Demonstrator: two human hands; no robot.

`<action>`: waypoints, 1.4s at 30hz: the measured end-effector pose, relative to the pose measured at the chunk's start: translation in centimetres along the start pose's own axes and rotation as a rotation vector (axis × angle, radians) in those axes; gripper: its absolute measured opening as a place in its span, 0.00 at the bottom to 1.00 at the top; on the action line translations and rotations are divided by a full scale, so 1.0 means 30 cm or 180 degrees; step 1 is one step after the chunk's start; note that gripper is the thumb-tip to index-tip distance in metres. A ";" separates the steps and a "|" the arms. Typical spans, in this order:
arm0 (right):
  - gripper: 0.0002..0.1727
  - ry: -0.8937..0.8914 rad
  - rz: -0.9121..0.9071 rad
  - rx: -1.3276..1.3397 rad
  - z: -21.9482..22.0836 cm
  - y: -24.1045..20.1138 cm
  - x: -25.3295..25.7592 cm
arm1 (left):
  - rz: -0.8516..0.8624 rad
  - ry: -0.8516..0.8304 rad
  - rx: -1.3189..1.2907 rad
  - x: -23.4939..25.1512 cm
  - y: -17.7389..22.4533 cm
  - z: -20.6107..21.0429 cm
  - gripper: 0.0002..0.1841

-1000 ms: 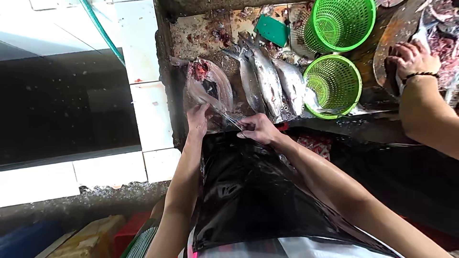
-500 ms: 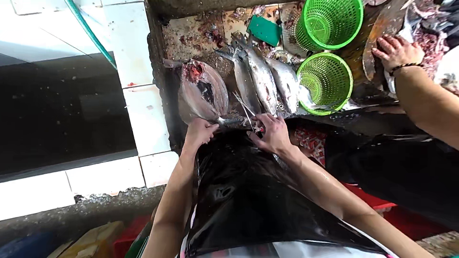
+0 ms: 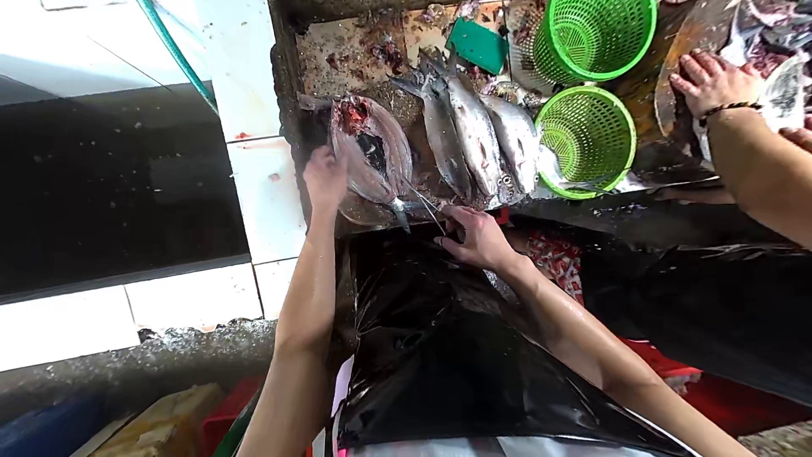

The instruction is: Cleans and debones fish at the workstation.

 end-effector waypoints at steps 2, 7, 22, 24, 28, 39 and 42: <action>0.26 -0.0109 0.0141 0.0290 0.014 0.016 -0.014 | -0.0239 -0.0335 -0.0080 -0.069 -0.011 0.038 0.24; 0.23 -0.0360 0.0290 0.1157 0.004 -0.014 0.004 | -0.0820 -0.0368 -0.1745 -0.221 -0.050 0.175 0.11; 0.16 -0.0713 0.0067 0.1370 0.022 -0.014 0.132 | -0.1160 -0.0314 -0.3103 -0.153 -0.043 0.181 0.11; 0.16 -0.0710 0.0098 0.1413 0.022 -0.009 0.137 | -0.1087 -0.0379 -0.3125 -0.154 -0.041 0.180 0.10; 0.17 -0.0672 0.0071 0.1516 0.021 0.007 0.164 | -0.0953 -0.0497 -0.3238 -0.153 -0.037 0.188 0.09; 0.21 -0.0948 -0.0151 0.0697 0.015 -0.008 0.283 | -0.0908 -0.0768 -0.3222 -0.118 -0.027 0.192 0.12; 0.55 -0.1051 -0.0020 0.2042 -0.107 -0.026 0.256 | -0.1363 -0.0430 -0.3390 -0.121 -0.010 0.212 0.13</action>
Point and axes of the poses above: each hand's wrist, its own x-axis towards the middle knuckle, its own z-axis out of the palm, y = z × x, the point moved 4 cm from there along x, towards the middle knuckle, and after that the axes turned 3 degrees about y, right-handed, at the moved point
